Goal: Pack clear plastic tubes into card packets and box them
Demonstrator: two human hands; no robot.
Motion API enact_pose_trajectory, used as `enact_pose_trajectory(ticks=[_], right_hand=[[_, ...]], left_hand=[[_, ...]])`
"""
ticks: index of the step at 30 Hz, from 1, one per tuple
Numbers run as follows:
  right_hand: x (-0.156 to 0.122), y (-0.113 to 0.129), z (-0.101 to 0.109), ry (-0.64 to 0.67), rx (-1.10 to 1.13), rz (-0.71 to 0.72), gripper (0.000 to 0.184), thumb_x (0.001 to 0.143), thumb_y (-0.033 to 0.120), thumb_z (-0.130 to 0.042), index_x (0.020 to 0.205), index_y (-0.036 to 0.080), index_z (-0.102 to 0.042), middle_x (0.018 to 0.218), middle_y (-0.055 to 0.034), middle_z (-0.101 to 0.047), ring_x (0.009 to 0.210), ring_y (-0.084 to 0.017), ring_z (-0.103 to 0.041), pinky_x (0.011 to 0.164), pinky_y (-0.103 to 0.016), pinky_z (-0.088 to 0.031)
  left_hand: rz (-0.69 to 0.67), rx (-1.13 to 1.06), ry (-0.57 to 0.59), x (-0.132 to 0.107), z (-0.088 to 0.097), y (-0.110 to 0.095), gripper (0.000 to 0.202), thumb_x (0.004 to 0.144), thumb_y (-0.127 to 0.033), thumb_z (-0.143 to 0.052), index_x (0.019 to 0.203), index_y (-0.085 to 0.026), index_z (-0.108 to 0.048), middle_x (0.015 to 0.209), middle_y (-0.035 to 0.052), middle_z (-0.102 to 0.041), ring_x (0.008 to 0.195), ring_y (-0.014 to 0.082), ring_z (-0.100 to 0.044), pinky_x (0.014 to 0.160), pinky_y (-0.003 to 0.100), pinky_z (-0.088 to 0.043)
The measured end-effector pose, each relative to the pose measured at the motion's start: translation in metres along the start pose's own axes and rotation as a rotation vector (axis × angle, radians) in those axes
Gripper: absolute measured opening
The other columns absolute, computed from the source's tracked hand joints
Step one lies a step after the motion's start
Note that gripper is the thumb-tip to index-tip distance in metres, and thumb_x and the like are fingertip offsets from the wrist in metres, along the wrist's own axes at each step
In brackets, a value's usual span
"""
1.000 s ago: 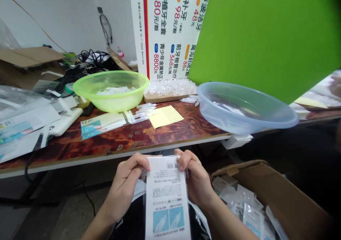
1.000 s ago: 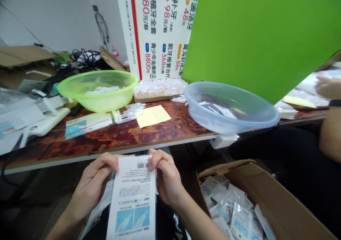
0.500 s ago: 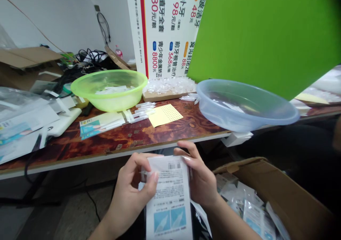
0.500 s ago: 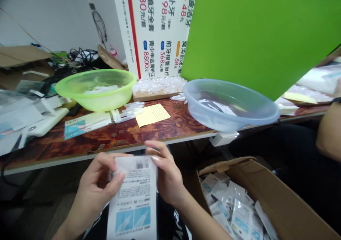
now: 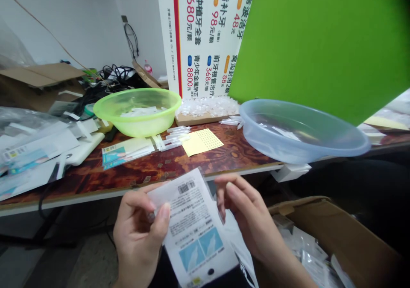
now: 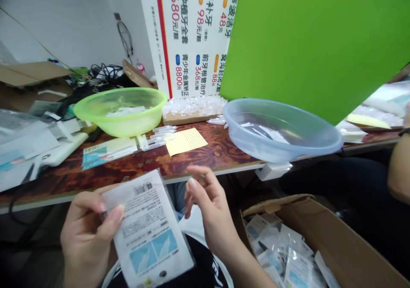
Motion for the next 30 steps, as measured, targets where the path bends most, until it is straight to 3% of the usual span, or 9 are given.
enact_pose_trajectory(ticks=[4,7,9,12,15,18,22,26,30], right_hand=[[-0.009,-0.01,-0.016,0.179,-0.144,-0.179,0.032,0.083,0.045,-0.073,0.074,0.016,-0.062,0.068,0.0017,-0.056,0.061,-0.008,-0.049,0.057,-0.018,-0.039],[-0.013,-0.007,-0.015,0.128,-0.237,-0.2,0.036,0.083,0.047,-0.071,0.071,0.016,-0.06,0.066,0.0016,-0.055,0.06,-0.009,-0.047,0.054,-0.019,-0.036],[-0.013,-0.002,-0.012,0.106,-0.317,-0.169,0.036,0.085,0.048,-0.069,0.071,0.016,-0.06,0.066,0.0011,-0.055,0.06,-0.009,-0.047,0.053,-0.02,-0.036],[-0.011,0.006,-0.008,0.102,-0.448,-0.122,0.037,0.086,0.048,-0.065,0.07,0.016,-0.061,0.066,0.0,-0.055,0.061,-0.011,-0.048,0.053,-0.021,-0.035],[-0.01,0.01,-0.006,0.113,-0.54,-0.097,0.037,0.087,0.048,-0.063,0.068,0.016,-0.06,0.064,0.0,-0.053,0.061,-0.012,-0.046,0.051,-0.022,-0.033],[-0.011,0.01,-0.009,0.152,-0.598,-0.093,0.037,0.087,0.048,-0.062,0.068,0.017,-0.06,0.063,0.0004,-0.052,0.062,-0.012,-0.045,0.052,-0.023,-0.032],[-0.012,0.012,-0.008,0.17,-0.589,-0.098,0.038,0.087,0.048,-0.062,0.067,0.016,-0.058,0.063,0.0009,-0.05,0.062,-0.012,-0.043,0.053,-0.023,-0.031],[-0.011,0.007,-0.004,0.162,-0.449,-0.156,0.039,0.085,0.049,-0.065,0.066,0.016,-0.057,0.062,0.002,-0.047,0.059,-0.01,-0.04,0.053,-0.023,-0.03],[-0.009,-0.003,-0.003,0.175,-0.348,-0.191,0.04,0.082,0.05,-0.069,0.066,0.016,-0.057,0.061,0.0023,-0.045,0.058,-0.01,-0.038,0.053,-0.022,-0.028]], left_hand=[[0.028,-0.025,-0.046,-0.002,0.0,0.003,0.021,0.086,-0.018,-0.067,0.083,-0.024,-0.048,0.1,-0.0033,-0.069,0.081,0.0134,-0.069,0.065,0.021,-0.06],[0.047,-0.041,-0.11,-0.004,0.002,0.003,0.033,0.083,-0.018,-0.071,0.105,-0.031,-0.05,0.099,-0.0049,-0.068,0.08,0.0128,-0.069,0.067,0.021,-0.059],[0.099,-0.01,-0.056,-0.001,0.002,0.004,0.051,0.082,-0.02,-0.072,0.122,-0.037,-0.045,0.093,-0.0063,-0.067,0.076,0.0117,-0.067,0.065,0.019,-0.057],[0.227,0.102,0.23,0.015,-0.008,0.008,0.048,0.084,-0.03,-0.07,0.126,-0.034,-0.048,0.087,-0.0042,-0.065,0.076,0.0135,-0.064,0.067,0.021,-0.053],[0.346,0.197,0.557,0.033,-0.024,0.008,0.039,0.087,-0.044,-0.065,0.122,-0.03,-0.056,0.1,0.0016,-0.067,0.093,0.0189,-0.063,0.078,0.026,-0.051],[0.406,0.271,0.794,0.046,-0.051,0.003,0.037,0.087,-0.051,-0.062,0.116,-0.028,-0.061,0.111,0.0028,-0.067,0.102,0.0213,-0.06,0.083,0.028,-0.047],[0.527,0.296,1.051,0.037,-0.088,0.005,0.034,0.083,-0.051,-0.067,0.096,-0.02,-0.065,0.081,-0.001,-0.062,0.074,0.0153,-0.056,0.062,0.023,-0.041],[0.626,0.117,0.997,0.024,-0.096,0.014,0.033,0.081,-0.045,-0.069,0.072,-0.017,-0.056,0.064,-0.0051,-0.052,0.06,0.0098,-0.045,0.055,0.021,-0.034],[0.61,0.056,0.888,0.023,-0.087,0.02,0.031,0.081,-0.044,-0.069,0.074,-0.016,-0.06,0.067,-0.0022,-0.058,0.063,0.0115,-0.05,0.058,0.021,-0.037]])
Point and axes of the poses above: each hand's wrist, its own x-axis towards the middle knuckle, its own z-axis out of the back of the hand, y = z × x, the point moved 9 cm from there along x, towards the middle knuckle
